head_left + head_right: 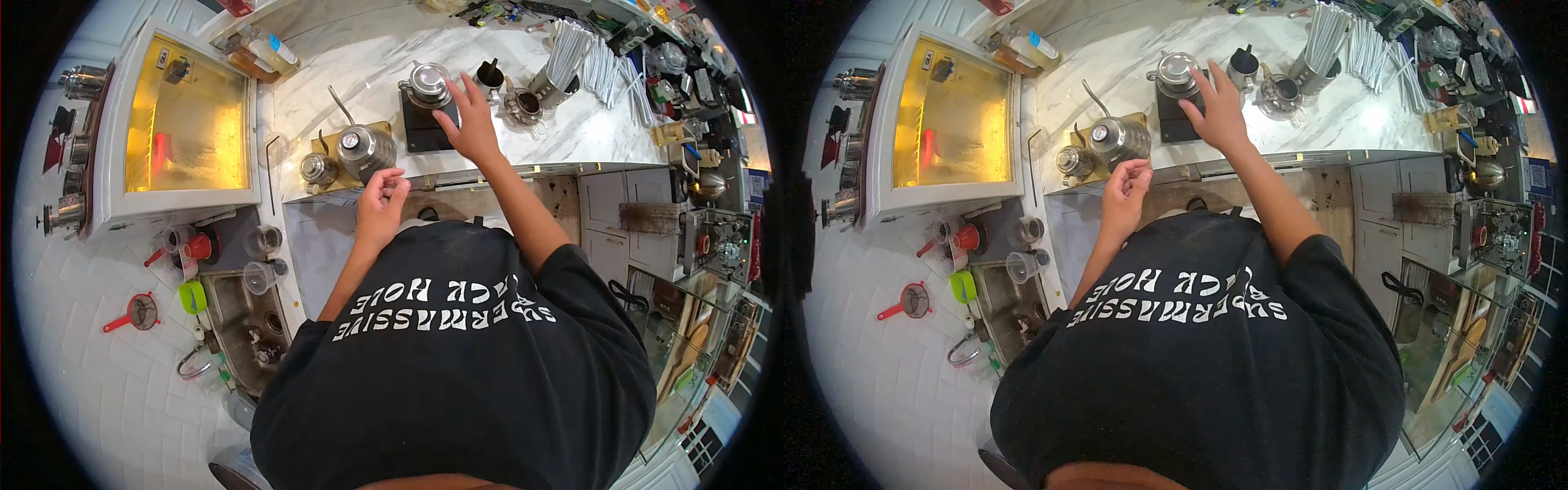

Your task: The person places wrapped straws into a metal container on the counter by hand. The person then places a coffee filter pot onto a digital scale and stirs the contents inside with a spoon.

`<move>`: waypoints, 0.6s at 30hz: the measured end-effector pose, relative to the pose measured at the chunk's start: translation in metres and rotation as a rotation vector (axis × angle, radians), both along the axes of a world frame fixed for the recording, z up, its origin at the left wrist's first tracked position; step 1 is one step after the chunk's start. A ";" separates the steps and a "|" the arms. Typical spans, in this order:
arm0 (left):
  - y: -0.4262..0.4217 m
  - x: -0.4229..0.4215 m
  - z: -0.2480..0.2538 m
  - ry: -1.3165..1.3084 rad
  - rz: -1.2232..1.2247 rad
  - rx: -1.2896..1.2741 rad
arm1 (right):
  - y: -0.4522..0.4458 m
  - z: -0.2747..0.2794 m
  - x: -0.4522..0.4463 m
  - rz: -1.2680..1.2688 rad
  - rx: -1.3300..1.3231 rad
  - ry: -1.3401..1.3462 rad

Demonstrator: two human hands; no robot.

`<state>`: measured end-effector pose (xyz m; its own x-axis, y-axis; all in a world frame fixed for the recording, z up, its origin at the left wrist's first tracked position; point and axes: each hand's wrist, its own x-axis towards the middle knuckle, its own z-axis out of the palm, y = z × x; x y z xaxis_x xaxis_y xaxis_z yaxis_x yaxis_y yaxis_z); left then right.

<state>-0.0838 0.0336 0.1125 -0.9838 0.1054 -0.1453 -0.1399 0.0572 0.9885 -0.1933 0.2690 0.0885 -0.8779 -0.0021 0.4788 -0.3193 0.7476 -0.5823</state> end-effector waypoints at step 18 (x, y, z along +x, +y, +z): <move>0.225 0.038 -0.017 -0.087 -0.216 -0.058 | 0.258 -0.061 0.239 -0.220 -0.215 -0.565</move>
